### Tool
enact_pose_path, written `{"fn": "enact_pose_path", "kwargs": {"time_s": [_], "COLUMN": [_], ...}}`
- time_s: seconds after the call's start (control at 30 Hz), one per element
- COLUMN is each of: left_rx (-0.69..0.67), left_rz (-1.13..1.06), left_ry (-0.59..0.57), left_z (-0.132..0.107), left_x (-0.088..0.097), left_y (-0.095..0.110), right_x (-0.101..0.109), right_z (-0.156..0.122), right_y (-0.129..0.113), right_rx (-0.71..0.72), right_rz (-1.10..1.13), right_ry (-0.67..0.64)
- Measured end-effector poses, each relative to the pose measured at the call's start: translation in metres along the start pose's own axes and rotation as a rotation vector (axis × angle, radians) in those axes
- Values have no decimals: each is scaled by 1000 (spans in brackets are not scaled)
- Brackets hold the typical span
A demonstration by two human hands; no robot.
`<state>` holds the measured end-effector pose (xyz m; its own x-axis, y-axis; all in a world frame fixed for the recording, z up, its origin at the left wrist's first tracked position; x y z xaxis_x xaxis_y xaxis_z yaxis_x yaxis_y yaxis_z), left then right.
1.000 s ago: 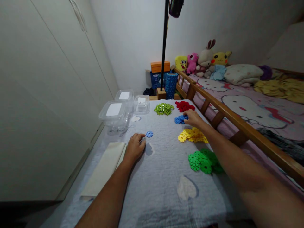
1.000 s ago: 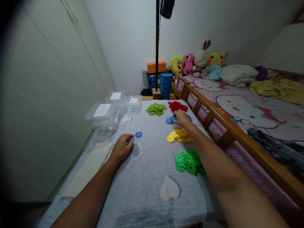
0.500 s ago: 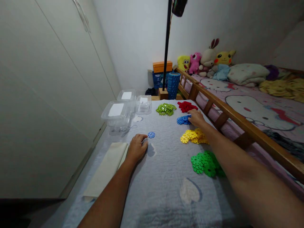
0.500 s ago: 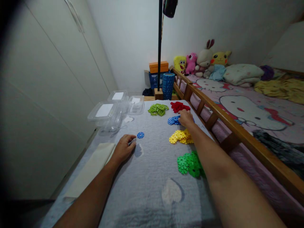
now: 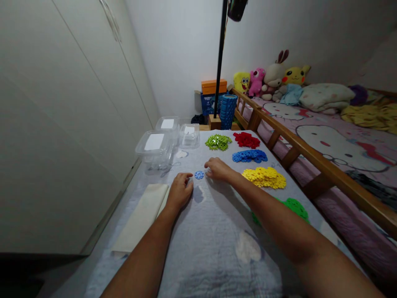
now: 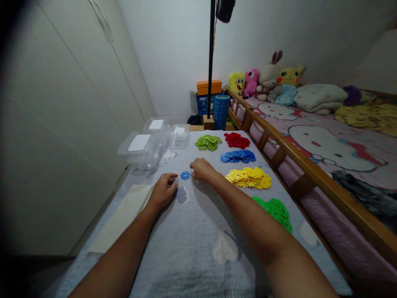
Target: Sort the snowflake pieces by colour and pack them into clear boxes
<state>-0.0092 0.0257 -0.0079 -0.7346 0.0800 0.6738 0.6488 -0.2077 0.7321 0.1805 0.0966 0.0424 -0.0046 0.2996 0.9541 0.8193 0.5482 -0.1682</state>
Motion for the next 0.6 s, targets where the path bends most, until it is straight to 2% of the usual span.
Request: {"fn": "enact_pose_path", "kwargs": {"time_s": [0.17, 0.37, 0.5, 0.6], "left_rx": [17, 12, 9, 10], "left_rz": [-39, -13, 1, 18], "left_ry": [57, 50, 37, 37], "left_z": [0, 1, 2, 2], "left_x": [1, -1, -2, -2], "left_y": [0, -1, -2, -2], "right_x": [-14, -15, -13, -6], "right_z": [6, 8, 6, 1], "right_y": [-25, -36, -35, -19], "right_rx": [16, -20, -36, -47], "right_rz": [-11, 24, 23, -10], "right_ry": [-12, -53, -28, 27]}}
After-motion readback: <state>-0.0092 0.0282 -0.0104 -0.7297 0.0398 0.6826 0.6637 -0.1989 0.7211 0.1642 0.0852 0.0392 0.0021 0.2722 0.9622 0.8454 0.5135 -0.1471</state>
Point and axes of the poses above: each hand's wrist, its own z-axis towards the middle knuckle, its own x-axis out of the back of the hand, y = z × x, the point moved 2 cm from there along z, towards the middle knuckle, and after that the axes turned 14 degrees about -y, right-handed, at the moved point
